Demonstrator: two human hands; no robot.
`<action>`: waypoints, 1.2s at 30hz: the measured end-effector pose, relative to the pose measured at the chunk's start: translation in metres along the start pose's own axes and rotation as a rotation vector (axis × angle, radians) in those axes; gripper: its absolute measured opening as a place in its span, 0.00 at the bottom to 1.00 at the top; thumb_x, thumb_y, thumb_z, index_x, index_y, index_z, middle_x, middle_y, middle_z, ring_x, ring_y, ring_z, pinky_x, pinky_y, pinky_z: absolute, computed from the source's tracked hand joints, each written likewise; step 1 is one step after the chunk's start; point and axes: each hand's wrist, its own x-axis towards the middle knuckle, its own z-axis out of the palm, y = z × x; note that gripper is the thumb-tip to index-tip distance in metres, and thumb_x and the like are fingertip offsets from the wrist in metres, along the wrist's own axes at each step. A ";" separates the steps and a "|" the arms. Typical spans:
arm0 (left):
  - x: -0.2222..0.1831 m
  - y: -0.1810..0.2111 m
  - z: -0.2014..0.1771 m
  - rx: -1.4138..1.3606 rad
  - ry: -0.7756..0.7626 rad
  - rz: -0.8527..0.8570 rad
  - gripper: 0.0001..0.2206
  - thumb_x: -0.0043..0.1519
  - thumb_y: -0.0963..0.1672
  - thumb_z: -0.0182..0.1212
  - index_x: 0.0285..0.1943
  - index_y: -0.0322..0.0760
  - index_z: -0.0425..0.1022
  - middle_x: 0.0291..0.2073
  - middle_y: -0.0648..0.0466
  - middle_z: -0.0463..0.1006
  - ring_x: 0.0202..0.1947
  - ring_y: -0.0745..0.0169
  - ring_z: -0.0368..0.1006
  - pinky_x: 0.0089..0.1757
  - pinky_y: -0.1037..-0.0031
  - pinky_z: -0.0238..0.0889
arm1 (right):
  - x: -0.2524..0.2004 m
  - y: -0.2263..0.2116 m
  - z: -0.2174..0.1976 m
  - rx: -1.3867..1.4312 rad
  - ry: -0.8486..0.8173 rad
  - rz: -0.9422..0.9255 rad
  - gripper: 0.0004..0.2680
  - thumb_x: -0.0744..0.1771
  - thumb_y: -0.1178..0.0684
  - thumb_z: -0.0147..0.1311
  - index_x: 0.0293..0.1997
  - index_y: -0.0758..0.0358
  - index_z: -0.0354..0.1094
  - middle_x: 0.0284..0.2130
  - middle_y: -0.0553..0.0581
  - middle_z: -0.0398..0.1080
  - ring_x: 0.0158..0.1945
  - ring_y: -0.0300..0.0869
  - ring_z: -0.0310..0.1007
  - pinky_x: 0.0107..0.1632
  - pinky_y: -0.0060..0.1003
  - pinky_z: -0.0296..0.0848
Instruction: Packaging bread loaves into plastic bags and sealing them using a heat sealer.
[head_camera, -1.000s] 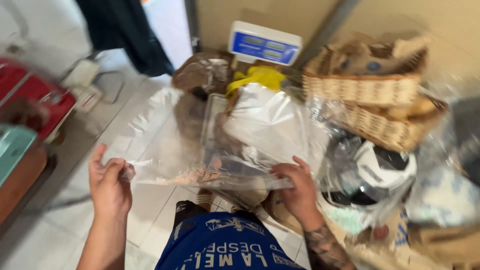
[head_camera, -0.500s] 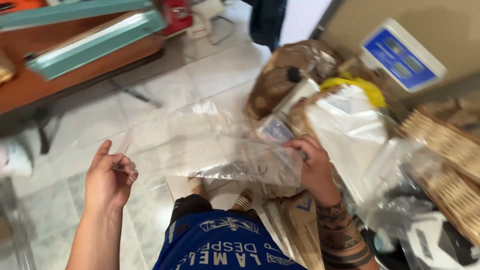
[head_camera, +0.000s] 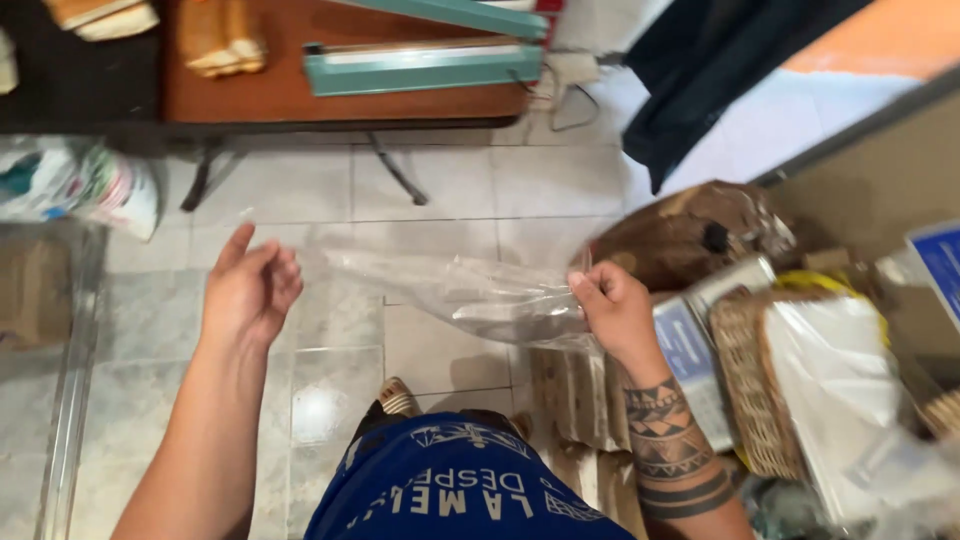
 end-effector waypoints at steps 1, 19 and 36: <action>0.012 0.009 -0.009 -0.007 0.010 0.020 0.30 0.68 0.41 0.54 0.80 0.47 0.49 0.28 0.54 0.77 0.26 0.66 0.76 0.30 0.75 0.75 | 0.010 0.005 0.019 0.015 -0.005 0.009 0.07 0.66 0.55 0.59 0.28 0.64 0.68 0.10 0.57 0.62 0.13 0.41 0.64 0.21 0.35 0.64; 0.095 0.035 -0.059 0.335 -0.443 0.271 0.19 0.58 0.41 0.71 0.57 0.28 0.76 0.47 0.42 0.78 0.50 0.52 0.71 0.55 0.61 0.61 | 0.148 -0.081 0.098 0.425 -0.062 0.135 0.09 0.73 0.47 0.51 0.39 0.57 0.58 0.18 0.44 0.50 0.14 0.28 0.50 0.17 0.19 0.55; 0.158 0.037 -0.009 0.074 0.322 0.179 0.18 0.55 0.44 0.79 0.26 0.33 0.68 0.13 0.52 0.65 0.14 0.66 0.66 0.20 0.77 0.67 | 0.212 -0.096 0.367 -0.035 -0.592 -0.497 0.06 0.64 0.48 0.65 0.32 0.55 0.76 0.25 0.53 0.72 0.32 0.44 0.74 0.45 0.35 0.71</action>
